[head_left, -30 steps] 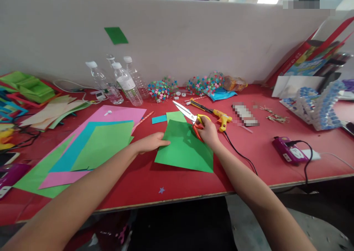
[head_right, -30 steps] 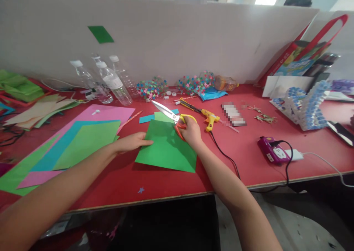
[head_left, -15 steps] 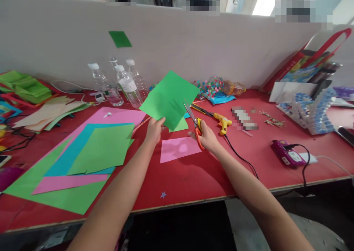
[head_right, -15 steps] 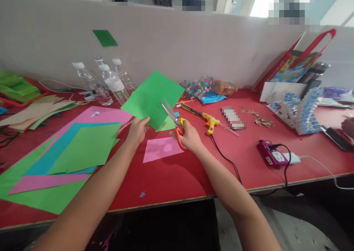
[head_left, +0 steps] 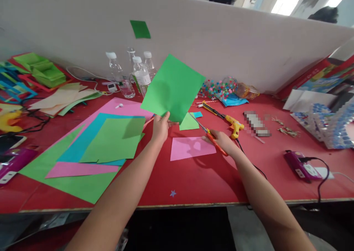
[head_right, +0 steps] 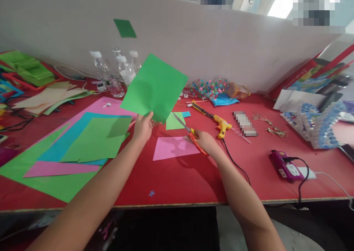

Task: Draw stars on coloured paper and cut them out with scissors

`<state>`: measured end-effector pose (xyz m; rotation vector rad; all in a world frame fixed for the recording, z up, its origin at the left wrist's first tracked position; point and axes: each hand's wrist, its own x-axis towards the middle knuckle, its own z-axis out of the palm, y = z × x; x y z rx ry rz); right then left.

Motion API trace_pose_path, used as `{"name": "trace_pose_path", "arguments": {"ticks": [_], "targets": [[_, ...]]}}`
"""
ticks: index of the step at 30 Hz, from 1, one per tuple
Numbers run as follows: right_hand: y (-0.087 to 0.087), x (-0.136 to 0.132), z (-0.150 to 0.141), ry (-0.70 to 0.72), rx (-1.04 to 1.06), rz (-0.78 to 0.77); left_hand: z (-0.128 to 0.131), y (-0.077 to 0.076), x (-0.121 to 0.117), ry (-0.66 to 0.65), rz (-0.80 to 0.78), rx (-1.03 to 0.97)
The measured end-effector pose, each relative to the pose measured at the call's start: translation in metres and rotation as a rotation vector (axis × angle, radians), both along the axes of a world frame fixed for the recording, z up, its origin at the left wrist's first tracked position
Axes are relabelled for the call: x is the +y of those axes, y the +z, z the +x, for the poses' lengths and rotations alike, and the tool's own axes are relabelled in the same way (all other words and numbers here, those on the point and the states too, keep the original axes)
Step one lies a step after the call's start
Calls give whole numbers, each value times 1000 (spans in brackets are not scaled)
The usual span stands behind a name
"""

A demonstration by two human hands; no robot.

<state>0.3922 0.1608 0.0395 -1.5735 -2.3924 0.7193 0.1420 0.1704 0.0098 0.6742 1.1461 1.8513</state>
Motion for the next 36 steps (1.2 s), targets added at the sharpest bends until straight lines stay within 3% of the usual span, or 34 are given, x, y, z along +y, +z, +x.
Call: {"name": "trace_pose_path", "arguments": {"ticks": [4,11,19,27,36], "targets": [[2,-1,2,36,50,-14,1,4,-3,-23,48,8],[6,-9,-2,79,90,-50,11,9,-11,-177,62,89],[2,-14,-8,33,197,-156,8,11,-10,-193,55,102],[3,-21,-15,29,216,-149,11,16,-15,-385,7,160],[-3,-26,-21,-23,341,-211,12,20,-18,-465,-17,191]]}}
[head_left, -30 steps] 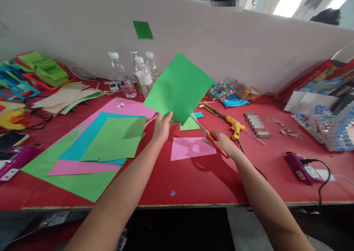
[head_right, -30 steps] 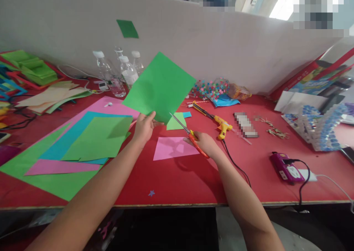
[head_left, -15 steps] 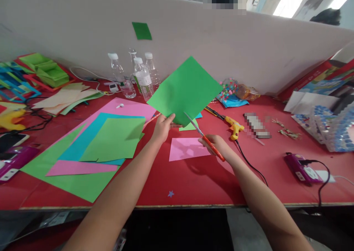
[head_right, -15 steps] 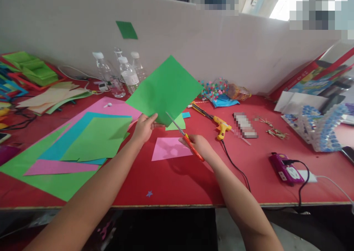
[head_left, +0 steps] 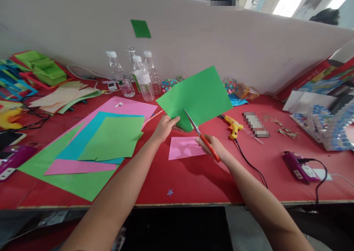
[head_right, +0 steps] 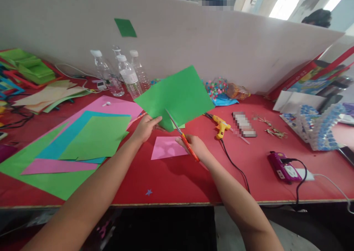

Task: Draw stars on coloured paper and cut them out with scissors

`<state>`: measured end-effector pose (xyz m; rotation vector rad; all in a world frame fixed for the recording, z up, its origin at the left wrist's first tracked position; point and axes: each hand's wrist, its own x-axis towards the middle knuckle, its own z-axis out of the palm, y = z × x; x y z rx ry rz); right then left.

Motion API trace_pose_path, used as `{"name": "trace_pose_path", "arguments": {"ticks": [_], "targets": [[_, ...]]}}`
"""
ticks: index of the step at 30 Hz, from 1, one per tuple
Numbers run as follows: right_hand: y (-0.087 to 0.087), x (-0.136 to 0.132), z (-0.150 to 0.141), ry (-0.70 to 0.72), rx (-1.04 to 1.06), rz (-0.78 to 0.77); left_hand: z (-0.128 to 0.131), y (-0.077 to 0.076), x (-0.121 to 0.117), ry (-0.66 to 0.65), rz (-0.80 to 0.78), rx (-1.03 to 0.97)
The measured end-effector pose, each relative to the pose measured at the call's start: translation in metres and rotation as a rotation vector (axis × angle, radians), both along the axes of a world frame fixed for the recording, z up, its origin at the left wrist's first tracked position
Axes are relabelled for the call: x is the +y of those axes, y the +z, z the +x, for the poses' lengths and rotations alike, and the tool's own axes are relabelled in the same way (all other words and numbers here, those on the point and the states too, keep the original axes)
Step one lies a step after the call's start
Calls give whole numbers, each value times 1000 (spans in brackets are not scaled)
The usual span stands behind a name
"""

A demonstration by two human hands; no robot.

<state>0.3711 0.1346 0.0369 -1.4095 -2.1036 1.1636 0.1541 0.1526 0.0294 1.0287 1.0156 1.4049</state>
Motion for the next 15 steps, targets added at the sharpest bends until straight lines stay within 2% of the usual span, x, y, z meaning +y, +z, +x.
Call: {"name": "trace_pose_path", "arguments": {"ticks": [9,15], "targets": [[7,-8,-8,-78,91,-98,5,2,-3,-99,-27,20],[2,-8,-7,-47,157,-108,4,4,-9,-235,-87,59]]}}
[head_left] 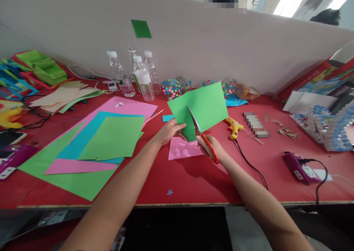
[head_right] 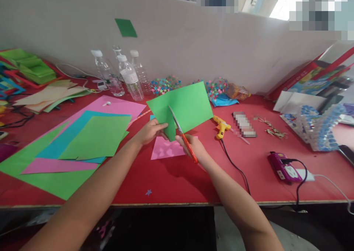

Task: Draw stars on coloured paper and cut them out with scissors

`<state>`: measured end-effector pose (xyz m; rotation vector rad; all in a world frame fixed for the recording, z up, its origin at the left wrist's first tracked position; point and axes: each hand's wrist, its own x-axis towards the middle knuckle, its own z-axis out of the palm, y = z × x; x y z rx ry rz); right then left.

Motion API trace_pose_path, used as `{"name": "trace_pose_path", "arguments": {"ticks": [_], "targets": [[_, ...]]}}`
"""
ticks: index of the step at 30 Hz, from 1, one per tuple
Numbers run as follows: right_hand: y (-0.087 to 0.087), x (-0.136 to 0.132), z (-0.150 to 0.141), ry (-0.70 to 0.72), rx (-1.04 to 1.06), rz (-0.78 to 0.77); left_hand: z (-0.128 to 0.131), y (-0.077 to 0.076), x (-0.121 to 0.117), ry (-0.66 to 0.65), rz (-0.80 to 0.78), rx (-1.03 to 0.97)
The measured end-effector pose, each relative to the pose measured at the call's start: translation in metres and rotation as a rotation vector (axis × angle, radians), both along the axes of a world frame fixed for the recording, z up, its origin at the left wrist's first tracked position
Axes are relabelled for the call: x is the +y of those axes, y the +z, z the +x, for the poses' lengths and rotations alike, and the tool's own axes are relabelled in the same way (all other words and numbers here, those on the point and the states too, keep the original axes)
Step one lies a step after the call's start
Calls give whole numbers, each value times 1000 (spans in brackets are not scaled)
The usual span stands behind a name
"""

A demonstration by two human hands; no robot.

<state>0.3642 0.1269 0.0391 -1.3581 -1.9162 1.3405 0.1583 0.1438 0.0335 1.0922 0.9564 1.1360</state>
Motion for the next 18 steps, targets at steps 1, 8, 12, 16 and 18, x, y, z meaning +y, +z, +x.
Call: {"name": "trace_pose_path", "arguments": {"ticks": [1,8,12,16,18], "targets": [[-1,0,0,-6,17,-16,0,1,-1,-19,-9,8],[0,-2,-3,-46,26,-138,-7,3,-1,-21,-15,57],[1,-2,-2,-15,19,-170,-13,-1,4,160,63,36],[-1,-2,-2,7,35,-170,-13,-5,9,289,93,19],[-2,-2,-2,10,32,-163,-11,-5,8,265,75,28]]}}
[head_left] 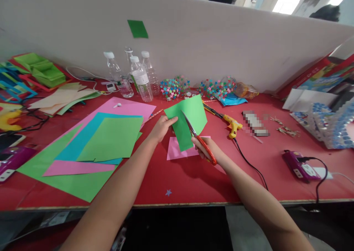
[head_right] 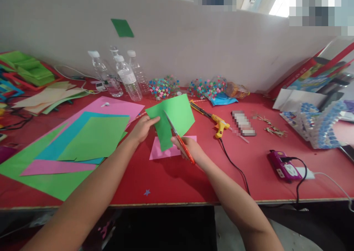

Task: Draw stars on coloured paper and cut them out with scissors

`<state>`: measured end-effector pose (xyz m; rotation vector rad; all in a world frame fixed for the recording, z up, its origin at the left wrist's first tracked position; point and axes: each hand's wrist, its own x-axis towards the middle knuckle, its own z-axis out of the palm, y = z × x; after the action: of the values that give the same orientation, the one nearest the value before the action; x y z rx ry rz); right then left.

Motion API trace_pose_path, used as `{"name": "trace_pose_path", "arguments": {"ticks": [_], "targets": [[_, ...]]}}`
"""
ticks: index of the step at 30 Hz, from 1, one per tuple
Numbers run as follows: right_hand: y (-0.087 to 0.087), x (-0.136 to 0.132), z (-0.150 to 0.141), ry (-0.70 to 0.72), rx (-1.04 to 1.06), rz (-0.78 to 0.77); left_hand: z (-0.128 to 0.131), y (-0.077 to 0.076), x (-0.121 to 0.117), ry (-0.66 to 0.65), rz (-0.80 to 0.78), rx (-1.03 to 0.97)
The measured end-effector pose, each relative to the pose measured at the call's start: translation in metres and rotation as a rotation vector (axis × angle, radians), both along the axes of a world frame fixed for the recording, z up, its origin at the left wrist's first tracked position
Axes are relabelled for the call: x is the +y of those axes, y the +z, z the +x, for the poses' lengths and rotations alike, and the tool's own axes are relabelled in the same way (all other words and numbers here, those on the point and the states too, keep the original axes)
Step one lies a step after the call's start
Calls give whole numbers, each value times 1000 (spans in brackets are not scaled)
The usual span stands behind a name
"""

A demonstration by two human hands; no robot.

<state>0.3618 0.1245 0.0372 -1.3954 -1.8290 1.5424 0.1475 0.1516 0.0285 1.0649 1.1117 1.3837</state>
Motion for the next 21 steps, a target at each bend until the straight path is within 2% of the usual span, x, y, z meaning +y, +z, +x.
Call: {"name": "trace_pose_path", "arguments": {"ticks": [11,15,21], "targets": [[8,-3,-4,-48,-12,-66,11,7,-7,-75,-56,-28],[4,0,-2,-30,6,-60,14,9,-10,-133,-96,-33],[-4,6,2,-30,-37,-84,13,2,-8,-154,-127,-56]]}}
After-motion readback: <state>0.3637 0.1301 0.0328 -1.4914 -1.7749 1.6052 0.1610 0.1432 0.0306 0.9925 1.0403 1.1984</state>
